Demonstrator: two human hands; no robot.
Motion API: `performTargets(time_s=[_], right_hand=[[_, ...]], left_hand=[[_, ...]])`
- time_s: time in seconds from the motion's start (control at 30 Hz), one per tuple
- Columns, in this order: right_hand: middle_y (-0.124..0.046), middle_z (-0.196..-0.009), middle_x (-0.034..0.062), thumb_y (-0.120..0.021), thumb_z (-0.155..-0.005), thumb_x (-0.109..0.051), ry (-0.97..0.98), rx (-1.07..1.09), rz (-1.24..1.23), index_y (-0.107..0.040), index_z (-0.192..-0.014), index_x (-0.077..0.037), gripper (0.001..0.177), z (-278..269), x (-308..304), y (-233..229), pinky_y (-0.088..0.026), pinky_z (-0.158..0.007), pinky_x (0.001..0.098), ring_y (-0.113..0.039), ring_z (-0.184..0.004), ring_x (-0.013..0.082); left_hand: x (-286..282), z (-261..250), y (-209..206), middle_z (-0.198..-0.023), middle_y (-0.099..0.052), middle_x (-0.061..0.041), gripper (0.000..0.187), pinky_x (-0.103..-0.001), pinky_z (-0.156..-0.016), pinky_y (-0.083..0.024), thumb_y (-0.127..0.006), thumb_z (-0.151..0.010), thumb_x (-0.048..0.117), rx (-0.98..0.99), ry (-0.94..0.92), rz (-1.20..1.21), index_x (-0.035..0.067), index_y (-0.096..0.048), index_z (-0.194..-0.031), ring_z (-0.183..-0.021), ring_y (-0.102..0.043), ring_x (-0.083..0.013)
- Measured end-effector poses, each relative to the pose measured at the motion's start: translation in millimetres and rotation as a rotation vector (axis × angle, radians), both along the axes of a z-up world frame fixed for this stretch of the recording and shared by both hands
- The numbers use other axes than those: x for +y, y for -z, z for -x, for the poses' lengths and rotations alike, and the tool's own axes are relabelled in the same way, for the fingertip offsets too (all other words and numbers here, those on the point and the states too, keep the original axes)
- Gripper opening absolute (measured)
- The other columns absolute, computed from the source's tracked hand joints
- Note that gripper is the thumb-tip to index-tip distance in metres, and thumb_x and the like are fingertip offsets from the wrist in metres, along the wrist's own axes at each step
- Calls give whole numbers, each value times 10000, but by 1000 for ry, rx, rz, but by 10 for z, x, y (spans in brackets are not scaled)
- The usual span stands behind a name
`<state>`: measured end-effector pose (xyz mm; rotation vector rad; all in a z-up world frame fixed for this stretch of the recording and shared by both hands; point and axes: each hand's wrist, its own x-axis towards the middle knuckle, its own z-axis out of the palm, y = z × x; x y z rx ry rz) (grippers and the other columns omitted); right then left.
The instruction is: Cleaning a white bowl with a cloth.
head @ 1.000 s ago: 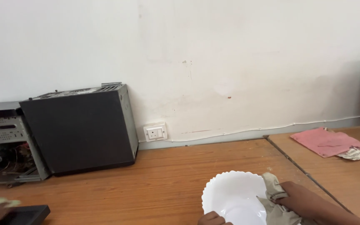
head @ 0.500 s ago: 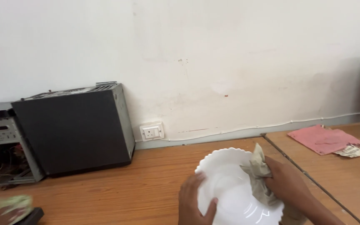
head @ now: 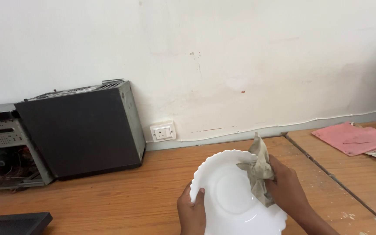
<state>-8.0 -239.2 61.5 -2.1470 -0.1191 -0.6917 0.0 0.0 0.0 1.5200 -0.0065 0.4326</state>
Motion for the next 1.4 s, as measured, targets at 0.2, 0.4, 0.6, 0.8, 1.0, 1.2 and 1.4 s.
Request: performTargets(time_s=[0.2, 0.4, 0.6, 0.8, 1.0, 1.2, 1.4], right_hand=[[-776, -939, 172, -635, -819, 40, -12, 58, -169, -631, -1286, -80, 482, 123, 26, 46, -586, -784, 388, -787, -875, 287], [-789, -970, 127, -607, -846, 48, -67, -45, -473, -676, -1240, -12, 405, -193, -129, 1123, -549, -822, 352, -708, -924, 187], [-785, -1030, 182, -709, -846, -67, 129, 35, -420, -662, -1257, -26, 416, -277, -62, 1307, -558, -880, 389, -746, -1013, 285], [-751, -1084, 213, -723, -693, -13, 47, 66, -14, -621, -1266, -63, 585, -453, -406, 796, -547, -899, 432, -704, -1077, 382], [-799, -1045, 140, -575, -759, 32, -301, 277, 371, -651, -1292, -151, 568, -188, -110, -576, -572, -886, 388, -762, -990, 295], [-806, -988, 132, -597, -829, -1, -291, 366, 333, -644, -1322, -180, 527, 32, 110, -788, -582, -850, 382, -780, -921, 281], [-808, -1008, 151, -691, -776, 4, -99, 155, -1, -647, -1307, -141, 552, -42, -118, 19, -578, -889, 367, -789, -984, 264]], left_hand=[[-29, 68, 29, -1084, -814, -115, 340, -307, -867, -579, -619, -932, 47, -65, -7, 84, -4, -698, -1259, -961, -749, -171], [-61, 36, 72, -1140, -780, -115, 361, -329, -903, -584, -601, -949, 42, 55, -126, 36, 15, -648, -1306, -1024, -752, -185], [-31, -126, 335, -1186, -756, -122, 372, -354, -959, -544, -561, -916, 10, -71, -185, 12, 13, -631, -1282, -1113, -732, -211], [149, -367, 294, -1203, -743, -174, 314, -365, -989, -553, -580, -952, 70, -69, -1, -68, -11, -631, -1250, -1113, -745, -254], [166, -442, 233, -1332, -696, -145, 415, -335, -1070, -454, -517, -987, 105, -324, 192, -137, -3, -559, -1385, -1271, -644, -209], [196, -357, 176, -1214, -792, -171, 408, -341, -1035, -519, -570, -927, 46, -252, 237, -81, -8, -648, -1324, -1178, -733, -225], [159, -332, 369, -1224, -789, -162, 392, -327, -1043, -501, -586, -943, 38, -276, 106, -62, 13, -673, -1325, -1196, -726, -212]])
